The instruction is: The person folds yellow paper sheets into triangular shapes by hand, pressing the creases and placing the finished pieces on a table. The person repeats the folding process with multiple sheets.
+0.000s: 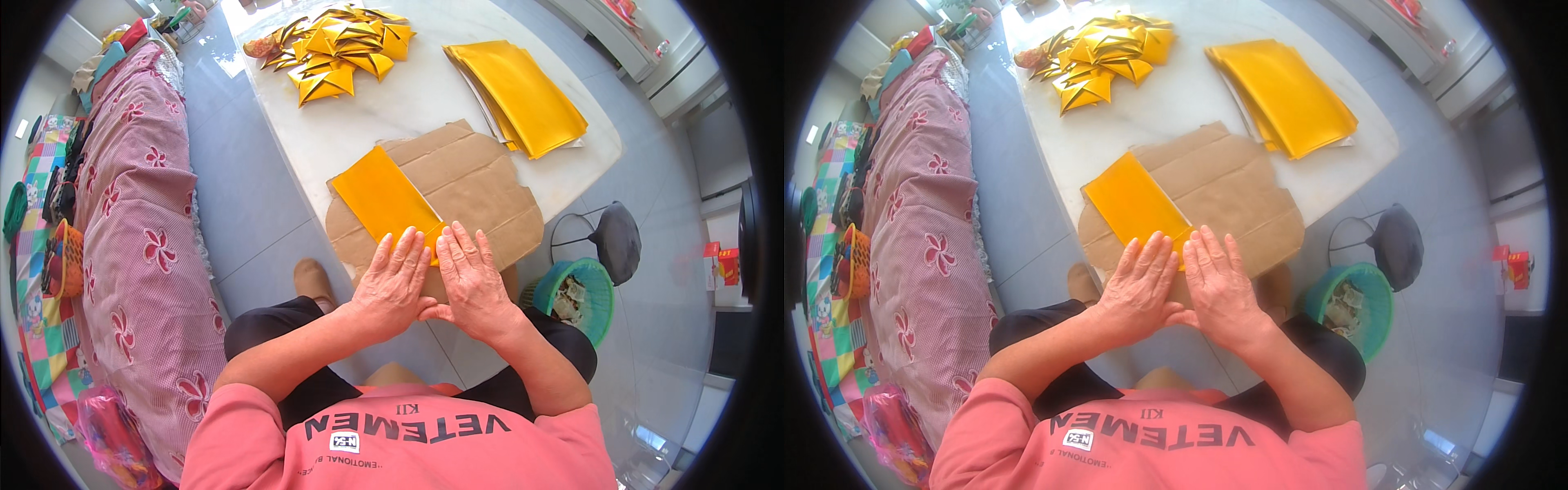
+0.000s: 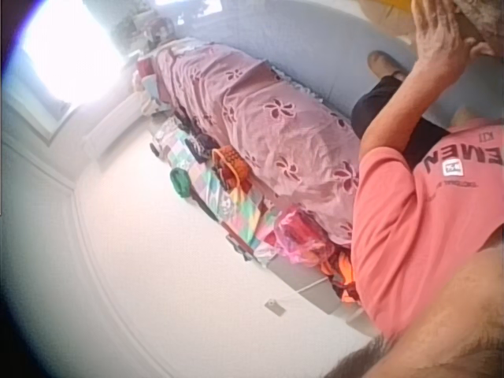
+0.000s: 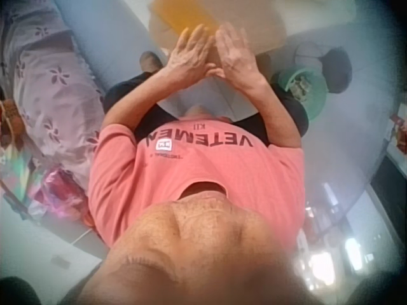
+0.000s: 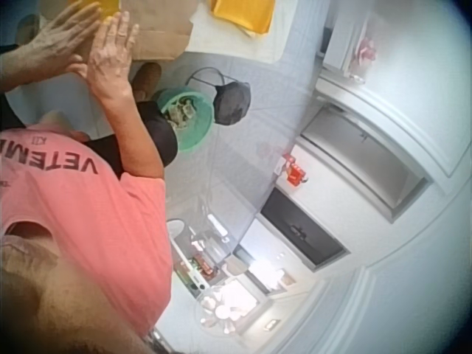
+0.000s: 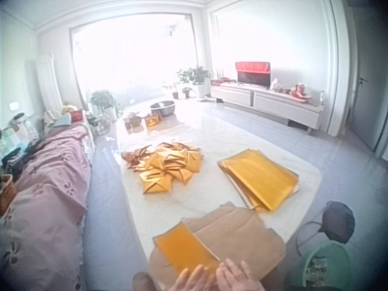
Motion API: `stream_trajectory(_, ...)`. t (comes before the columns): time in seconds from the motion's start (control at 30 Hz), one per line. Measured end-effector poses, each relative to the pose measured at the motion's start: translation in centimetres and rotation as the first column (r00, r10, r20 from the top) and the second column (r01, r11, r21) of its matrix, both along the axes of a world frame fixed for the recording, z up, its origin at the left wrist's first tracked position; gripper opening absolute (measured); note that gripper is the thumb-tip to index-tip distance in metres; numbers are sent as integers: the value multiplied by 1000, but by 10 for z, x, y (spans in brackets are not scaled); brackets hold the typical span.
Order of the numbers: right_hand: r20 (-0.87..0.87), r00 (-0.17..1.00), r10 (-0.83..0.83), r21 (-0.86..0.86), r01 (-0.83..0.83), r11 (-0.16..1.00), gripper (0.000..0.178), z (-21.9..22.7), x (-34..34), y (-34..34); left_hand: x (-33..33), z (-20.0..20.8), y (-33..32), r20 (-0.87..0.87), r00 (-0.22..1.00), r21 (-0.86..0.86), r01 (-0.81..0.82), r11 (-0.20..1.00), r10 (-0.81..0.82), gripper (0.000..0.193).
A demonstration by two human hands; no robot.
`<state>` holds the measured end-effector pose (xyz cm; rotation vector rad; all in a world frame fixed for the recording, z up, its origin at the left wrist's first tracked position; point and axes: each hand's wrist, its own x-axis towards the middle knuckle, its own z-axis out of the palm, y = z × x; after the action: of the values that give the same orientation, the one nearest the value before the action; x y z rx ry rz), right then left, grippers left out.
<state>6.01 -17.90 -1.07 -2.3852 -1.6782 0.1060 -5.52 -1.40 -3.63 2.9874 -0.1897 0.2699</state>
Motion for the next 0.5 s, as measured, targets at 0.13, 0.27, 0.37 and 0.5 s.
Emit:
stream_trajectory(0.13, 26, 1000, 13, -2, -13, 1000, 114, -2, 1, -1, -9, 2, -1, 11, 999, 49, -52, 997, 51, 97)
stream_trajectory(0.27, 69, 997, 32, -40, -29, 999, 117, -2, 1, 1, -15, 2, 1, 31, 996, 85, -90, 992, 88, 98)
stream_trajectory(0.37, 24, 1000, 17, 4, -17, 1000, 106, 2, 0, 2, -18, 8, 4, 2, 997, 74, -80, 994, 81, 97)
stream_trajectory(0.5, 0, 999, 34, 34, -34, 999, 104, 2, 0, 0, -18, 13, 8, -19, 997, 63, -70, 996, 72, 95)
